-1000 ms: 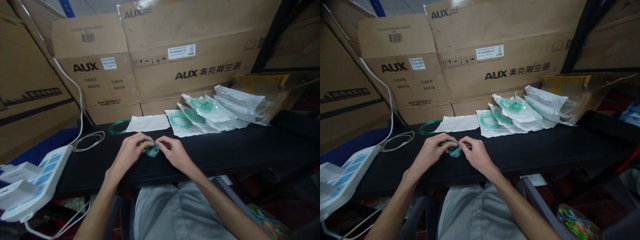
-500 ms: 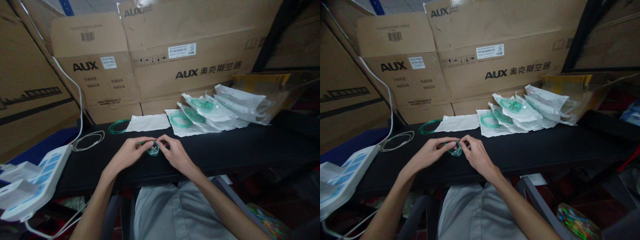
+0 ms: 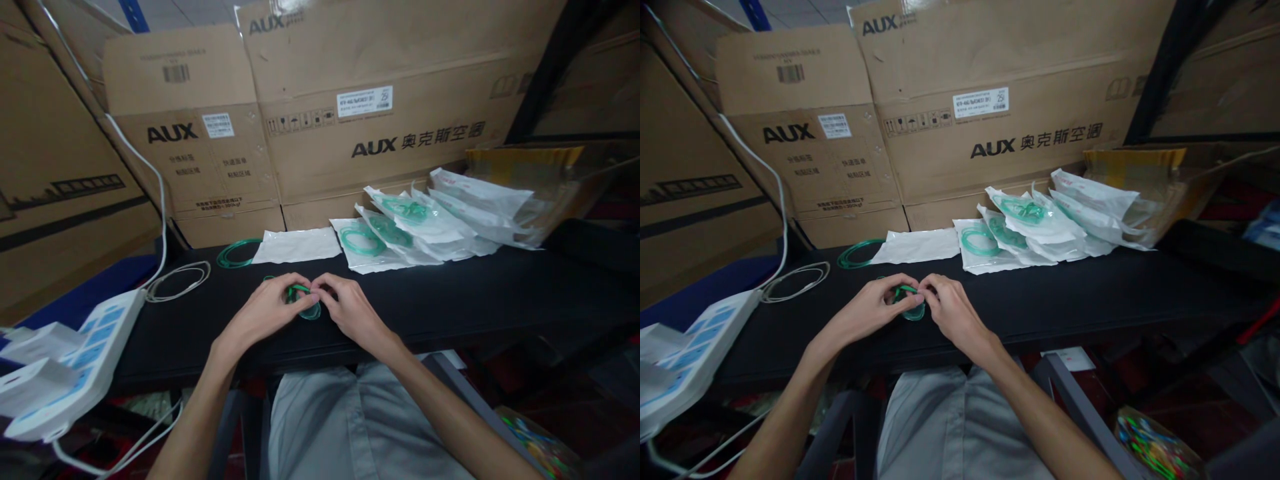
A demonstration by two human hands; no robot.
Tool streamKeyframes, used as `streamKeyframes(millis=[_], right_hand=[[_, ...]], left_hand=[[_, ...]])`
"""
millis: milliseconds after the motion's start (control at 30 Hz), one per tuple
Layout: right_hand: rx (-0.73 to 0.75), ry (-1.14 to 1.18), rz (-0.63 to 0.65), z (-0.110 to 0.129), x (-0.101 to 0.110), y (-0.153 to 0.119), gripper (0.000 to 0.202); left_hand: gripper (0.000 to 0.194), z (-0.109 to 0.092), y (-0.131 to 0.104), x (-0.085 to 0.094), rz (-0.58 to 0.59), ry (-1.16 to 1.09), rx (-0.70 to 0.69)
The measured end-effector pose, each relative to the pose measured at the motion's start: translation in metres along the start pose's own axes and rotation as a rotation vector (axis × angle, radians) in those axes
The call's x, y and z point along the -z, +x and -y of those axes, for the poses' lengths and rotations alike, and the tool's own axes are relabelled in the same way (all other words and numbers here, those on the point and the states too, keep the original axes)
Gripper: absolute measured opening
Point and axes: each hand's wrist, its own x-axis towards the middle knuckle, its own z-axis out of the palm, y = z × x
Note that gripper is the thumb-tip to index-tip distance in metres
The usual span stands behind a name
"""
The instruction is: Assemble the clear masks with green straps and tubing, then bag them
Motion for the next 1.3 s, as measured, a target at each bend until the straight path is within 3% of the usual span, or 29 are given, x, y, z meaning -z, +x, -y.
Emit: streamKeyframes(millis=[167, 333, 700, 967, 1300], right_hand=[[0.017, -0.010, 0.004, 0.003, 0.001, 0.000, 0.015], [0.053, -0.022, -0.005, 0.005, 0.000, 0.001, 0.017], [-0.014, -0.069, -0.058, -0.001, 0.000, 0.001, 0.017], [0.047, 0.015, -0.016, 0.002, -0.002, 0.000, 0.005], [0.094, -0.018, -0.044, -0.002, -0.002, 0.001, 0.010]], left_hand=[[0.031, -0.001, 0.000, -0.004, -0.045, 0.067, 0.053], [0.016, 0.000, 0.000, 0.000, -0.004, 0.037, 0.038], [0.023, 0.017, -0.002, 0.016, 0.036, -0.018, 0.074], [0.018, 0.007, -0.004, 0.012, 0.044, -0.005, 0.029], [0.017, 0.006, -0.004, 0.012, 0.045, 0.024, 0.006]])
